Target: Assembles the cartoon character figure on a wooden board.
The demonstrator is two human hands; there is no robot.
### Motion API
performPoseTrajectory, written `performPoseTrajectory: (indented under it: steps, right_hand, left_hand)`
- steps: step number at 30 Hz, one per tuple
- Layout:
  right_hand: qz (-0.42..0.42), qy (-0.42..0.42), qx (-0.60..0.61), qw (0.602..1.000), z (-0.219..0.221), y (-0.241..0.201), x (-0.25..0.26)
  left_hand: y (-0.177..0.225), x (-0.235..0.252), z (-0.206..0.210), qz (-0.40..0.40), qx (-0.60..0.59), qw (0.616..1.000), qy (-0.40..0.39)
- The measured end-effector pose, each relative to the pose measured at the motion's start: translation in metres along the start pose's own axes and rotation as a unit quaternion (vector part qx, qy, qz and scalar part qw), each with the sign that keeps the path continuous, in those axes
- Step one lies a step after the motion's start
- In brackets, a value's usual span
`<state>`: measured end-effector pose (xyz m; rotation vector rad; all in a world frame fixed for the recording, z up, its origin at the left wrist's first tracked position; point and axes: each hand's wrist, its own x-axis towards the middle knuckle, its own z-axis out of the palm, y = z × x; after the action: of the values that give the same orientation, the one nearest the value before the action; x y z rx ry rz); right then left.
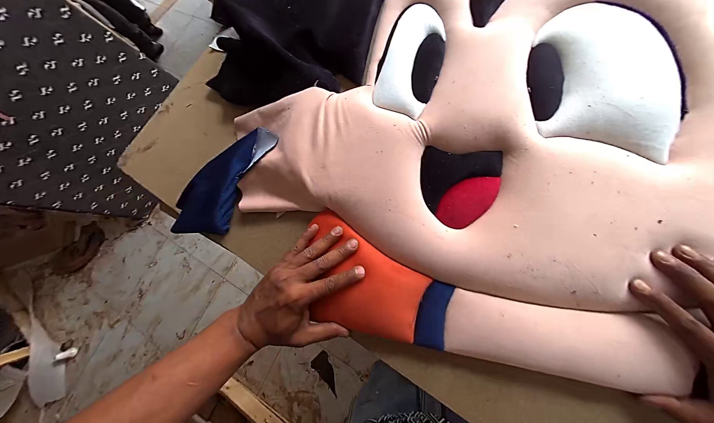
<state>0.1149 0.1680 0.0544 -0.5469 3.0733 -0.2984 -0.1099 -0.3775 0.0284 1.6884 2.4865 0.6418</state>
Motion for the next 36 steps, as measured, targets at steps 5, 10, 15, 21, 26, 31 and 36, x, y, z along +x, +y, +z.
performPoseTrajectory:
  steps: [5, 10, 15, 21, 26, 31, 36]
  right_hand:
    - [-0.011, 0.056, -0.03, 0.998, 0.019, 0.006, -0.01]
    - [-0.018, 0.057, -0.037, 0.998, 0.018, 0.003, -0.007]
    - [-0.016, 0.059, -0.038, 0.997, 0.018, 0.001, -0.006]
    - [-0.017, 0.056, -0.051, 0.997, 0.017, 0.001, -0.006]
    - [-0.023, 0.058, -0.069, 0.996, 0.018, 0.004, -0.007]
    - [-0.027, 0.056, -0.078, 0.995, 0.019, 0.005, -0.006]
    - [-0.037, 0.06, -0.069, 0.995, 0.021, 0.011, -0.008]
  left_hand:
    - [0.002, 0.008, 0.002, 0.021, 0.029, 0.999, -0.024]
    - [0.007, 0.019, -0.002, 0.022, 0.078, 0.995, -0.064]
    - [0.013, 0.028, 0.0, 0.009, 0.097, 0.992, -0.079]
    - [0.017, 0.036, 0.0, 0.007, 0.109, 0.99, -0.094]
    - [0.022, 0.04, 0.002, -0.004, 0.119, 0.989, -0.092]
    - [0.026, 0.046, 0.007, -0.02, 0.131, 0.988, -0.08]
    - [0.041, 0.061, 0.014, -0.053, 0.159, 0.982, -0.085]
